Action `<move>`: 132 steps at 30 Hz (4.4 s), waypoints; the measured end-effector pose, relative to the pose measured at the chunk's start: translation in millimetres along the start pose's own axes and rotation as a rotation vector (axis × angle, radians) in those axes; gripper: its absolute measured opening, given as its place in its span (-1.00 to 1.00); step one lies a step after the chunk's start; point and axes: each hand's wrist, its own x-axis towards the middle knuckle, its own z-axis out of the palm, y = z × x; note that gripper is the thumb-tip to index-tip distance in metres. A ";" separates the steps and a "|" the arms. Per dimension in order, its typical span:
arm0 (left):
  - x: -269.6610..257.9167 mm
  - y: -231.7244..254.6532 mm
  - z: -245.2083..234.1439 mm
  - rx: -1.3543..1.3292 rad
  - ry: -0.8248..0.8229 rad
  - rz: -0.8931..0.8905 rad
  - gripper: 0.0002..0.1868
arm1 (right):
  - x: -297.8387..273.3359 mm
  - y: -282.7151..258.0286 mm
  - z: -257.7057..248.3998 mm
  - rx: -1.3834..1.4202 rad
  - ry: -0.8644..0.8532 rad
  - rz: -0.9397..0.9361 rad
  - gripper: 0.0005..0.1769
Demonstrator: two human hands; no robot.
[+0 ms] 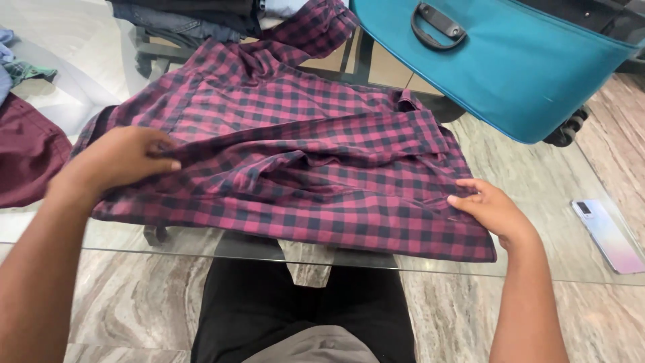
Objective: The person folds a red and black checkered shirt on a glass table, smoothing and aligning the fabric before stacking it. Then the person picks up a light blue striped shirt, lays it flat, and begins buttoning it while smoothing the fabric.
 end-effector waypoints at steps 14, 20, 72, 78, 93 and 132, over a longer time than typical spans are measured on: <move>-21.2 -141.2 -26.3 -1.148 -0.185 0.079 -0.64 | -91.0 109.6 -98.6 0.585 -0.232 -0.472 -0.61; -39.9 -222.8 25.5 -1.329 -0.160 0.322 -0.70 | -125.9 152.7 -101.7 0.449 -0.182 -0.540 -0.53; -4.2 36.8 77.1 0.039 0.296 -0.163 0.55 | 68.0 -196.2 -51.3 0.588 0.444 -0.788 -0.84; -3.0 43.9 66.7 0.004 0.221 -0.214 0.57 | 36.5 -227.0 -57.4 0.421 0.303 -0.902 -0.88; 70.3 48.4 45.2 -0.376 0.380 0.009 -0.65 | 21.7 -200.1 -91.1 0.624 -0.034 -0.945 -0.89; 20.6 138.2 72.1 0.025 0.462 0.413 -0.53 | 84.6 -6.6 25.9 -0.479 0.359 -0.277 -0.49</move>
